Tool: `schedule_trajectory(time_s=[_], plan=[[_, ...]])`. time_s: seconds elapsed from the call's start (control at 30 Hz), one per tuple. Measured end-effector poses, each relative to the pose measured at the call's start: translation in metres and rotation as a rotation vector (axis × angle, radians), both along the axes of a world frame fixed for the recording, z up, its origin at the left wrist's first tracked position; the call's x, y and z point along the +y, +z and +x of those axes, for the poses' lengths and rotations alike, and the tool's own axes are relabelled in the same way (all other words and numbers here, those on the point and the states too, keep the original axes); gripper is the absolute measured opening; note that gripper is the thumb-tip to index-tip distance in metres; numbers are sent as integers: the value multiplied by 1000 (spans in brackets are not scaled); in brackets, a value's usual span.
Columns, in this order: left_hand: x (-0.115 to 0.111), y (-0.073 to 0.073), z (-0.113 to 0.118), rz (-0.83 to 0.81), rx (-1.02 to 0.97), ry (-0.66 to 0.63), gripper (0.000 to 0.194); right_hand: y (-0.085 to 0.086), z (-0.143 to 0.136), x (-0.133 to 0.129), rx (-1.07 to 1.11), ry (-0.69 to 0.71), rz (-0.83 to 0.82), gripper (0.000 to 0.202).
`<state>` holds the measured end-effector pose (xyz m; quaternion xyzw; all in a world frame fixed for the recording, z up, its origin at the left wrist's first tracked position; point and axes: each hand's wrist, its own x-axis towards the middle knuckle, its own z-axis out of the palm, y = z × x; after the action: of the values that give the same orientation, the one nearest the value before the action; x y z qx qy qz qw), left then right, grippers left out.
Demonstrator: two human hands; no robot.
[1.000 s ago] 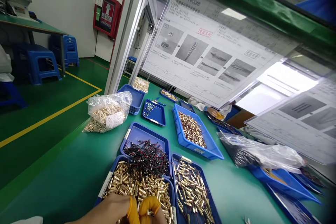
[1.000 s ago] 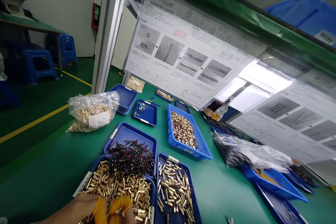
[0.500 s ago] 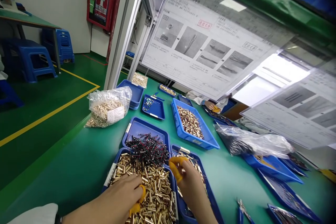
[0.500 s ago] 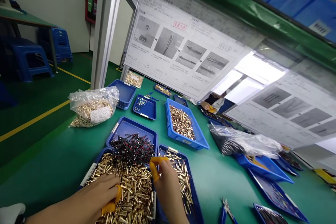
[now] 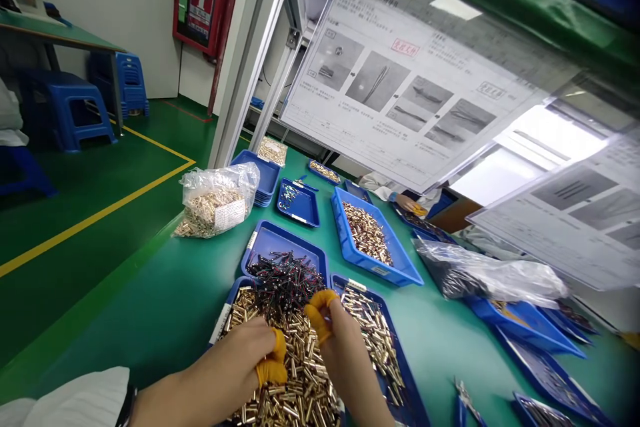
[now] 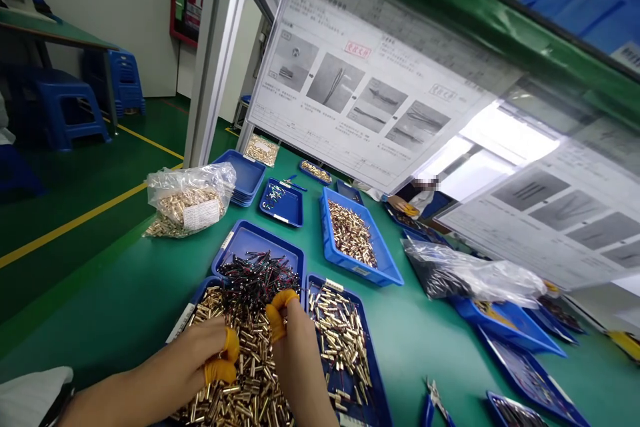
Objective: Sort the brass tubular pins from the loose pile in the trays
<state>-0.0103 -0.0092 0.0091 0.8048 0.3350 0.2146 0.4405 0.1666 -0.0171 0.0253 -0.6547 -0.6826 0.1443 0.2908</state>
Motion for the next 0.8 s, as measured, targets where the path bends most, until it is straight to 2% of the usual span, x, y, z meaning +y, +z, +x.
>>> schedule_trajectory(time_s=[0.03, 0.1, 0.17, 0.33, 0.47, 0.57, 0.67, 0.8], plan=[[1, 0, 1, -71, -23, 58, 16, -3, -2, -10, 84, 3, -30, 15], [2, -1, 2, -196, -63, 163, 10, -12, -11, -29, 401, 9, -140, 22], [2, -2, 3, -289, -125, 196, 5, -22, -22, -43, 674, 23, -244, 31], [2, 0, 2, -360, -324, 81, 9, -32, -38, -55, 962, 56, -255, 34], [0, 0, 1, -369, -353, 82, 10, -33, -34, -55, 1181, 102, -305, 31], [0, -4, 2, -332, -368, 95, 8, -38, -29, -52, 1235, 129, -327, 30], [2, -10, 3, -396, -418, 146, 5, -40, -24, -50, 1202, 115, -328, 29], [5, -17, 5, -497, -477, 224, 9, -30, -23, -51, 1075, 89, -337, 29]])
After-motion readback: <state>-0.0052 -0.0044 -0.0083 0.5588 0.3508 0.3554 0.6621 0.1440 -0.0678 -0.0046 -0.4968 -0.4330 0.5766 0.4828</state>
